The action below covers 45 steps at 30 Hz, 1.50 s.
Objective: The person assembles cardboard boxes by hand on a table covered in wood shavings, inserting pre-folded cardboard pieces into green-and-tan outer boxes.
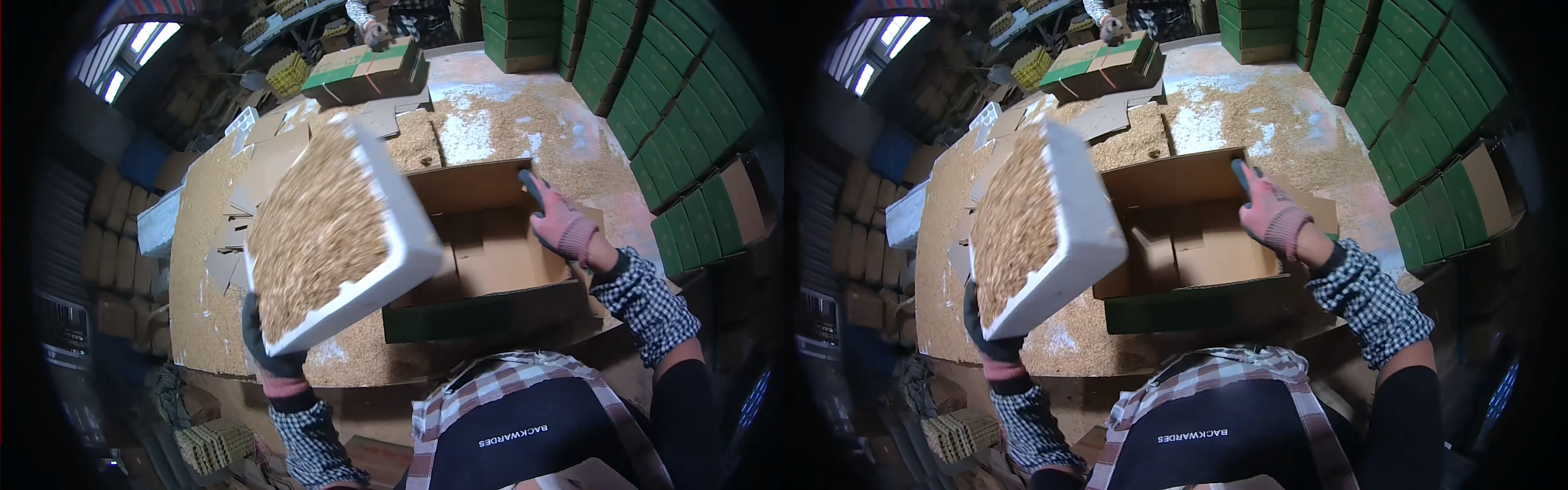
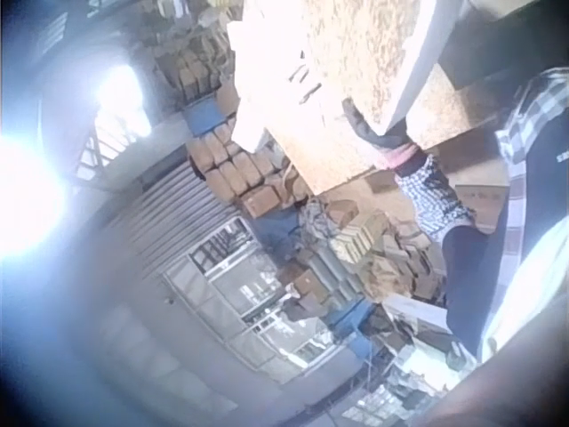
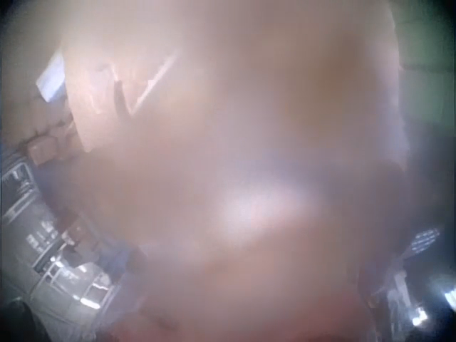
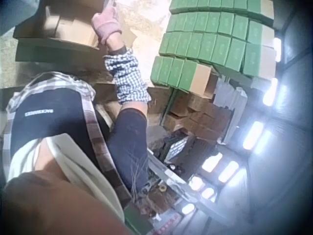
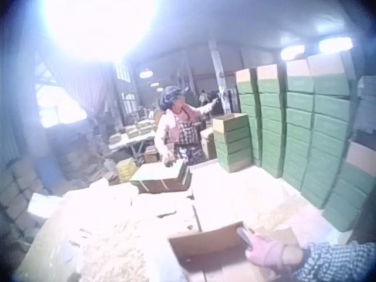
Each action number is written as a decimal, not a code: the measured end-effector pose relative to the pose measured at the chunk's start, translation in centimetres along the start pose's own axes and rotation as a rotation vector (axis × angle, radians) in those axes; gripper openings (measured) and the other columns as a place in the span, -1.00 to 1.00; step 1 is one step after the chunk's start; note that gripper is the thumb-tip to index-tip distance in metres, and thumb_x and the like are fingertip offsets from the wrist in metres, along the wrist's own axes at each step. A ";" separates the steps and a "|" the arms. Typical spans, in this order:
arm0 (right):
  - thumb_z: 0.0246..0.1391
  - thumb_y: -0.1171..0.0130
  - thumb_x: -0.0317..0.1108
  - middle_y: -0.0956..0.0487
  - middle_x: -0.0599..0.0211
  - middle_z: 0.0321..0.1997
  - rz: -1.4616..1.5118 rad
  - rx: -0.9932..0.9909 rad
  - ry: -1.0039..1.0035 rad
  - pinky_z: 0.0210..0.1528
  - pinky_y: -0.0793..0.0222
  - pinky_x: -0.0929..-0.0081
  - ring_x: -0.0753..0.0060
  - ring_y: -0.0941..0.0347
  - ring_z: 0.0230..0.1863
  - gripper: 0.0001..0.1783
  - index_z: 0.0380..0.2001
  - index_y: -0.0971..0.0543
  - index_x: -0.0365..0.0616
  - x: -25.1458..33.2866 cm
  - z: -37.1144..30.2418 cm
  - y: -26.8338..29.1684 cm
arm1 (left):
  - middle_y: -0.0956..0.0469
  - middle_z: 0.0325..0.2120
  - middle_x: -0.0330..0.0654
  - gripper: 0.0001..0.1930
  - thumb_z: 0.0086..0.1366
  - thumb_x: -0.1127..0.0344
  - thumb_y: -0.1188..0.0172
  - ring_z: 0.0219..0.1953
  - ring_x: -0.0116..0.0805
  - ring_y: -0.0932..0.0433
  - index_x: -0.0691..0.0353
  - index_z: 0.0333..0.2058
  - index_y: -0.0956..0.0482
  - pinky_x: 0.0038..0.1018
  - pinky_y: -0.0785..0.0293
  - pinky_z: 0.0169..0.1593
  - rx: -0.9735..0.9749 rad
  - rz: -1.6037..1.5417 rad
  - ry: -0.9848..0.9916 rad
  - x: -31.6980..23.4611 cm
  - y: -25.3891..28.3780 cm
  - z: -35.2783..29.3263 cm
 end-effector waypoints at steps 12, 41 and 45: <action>-0.09 -0.34 -0.18 -0.18 -0.06 0.37 0.405 0.156 0.517 0.38 -0.02 0.31 0.11 -0.04 0.41 0.07 0.38 0.05 -0.16 -0.7 -1.4 0.3 | -0.39 -0.03 -0.16 -0.53 0.35 0.28 -0.02 -0.03 -0.44 -0.39 0.31 0.19 -0.28 -0.51 -0.34 0.10 0.337 0.726 -0.199 4.9 -6.8 2.4; -0.11 -0.27 -0.44 -0.28 0.07 0.32 0.278 -0.295 0.004 0.37 -0.04 0.35 0.23 -0.20 0.33 -0.21 0.26 -0.27 -0.25 3.6 -0.5 4.4 | -0.56 -0.11 -0.11 -0.52 -0.08 0.43 -0.22 -0.01 -0.13 -0.48 0.12 -0.07 -0.54 -0.28 -0.32 0.16 0.003 1.784 -0.882 2.4 9.0 33.7; -0.39 -0.52 0.04 -0.10 -0.01 0.39 -0.352 -0.378 0.651 0.39 0.02 -0.04 -0.09 -0.03 0.39 0.21 0.30 -0.16 -0.25 9.1 10.4 7.9 | -0.64 -0.23 -0.07 -0.72 0.03 0.64 -0.21 -0.19 -0.27 -0.62 0.35 -0.22 -0.63 -0.42 -0.55 -0.09 0.177 0.879 -0.595 -2.5 1.8 21.5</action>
Point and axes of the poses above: each hand's wrist, its own z-axis towards the middle knuckle, its own y-axis out of the back of the hand, x = y × z, the point moved 2 cm from there along z, towards the middle knuckle
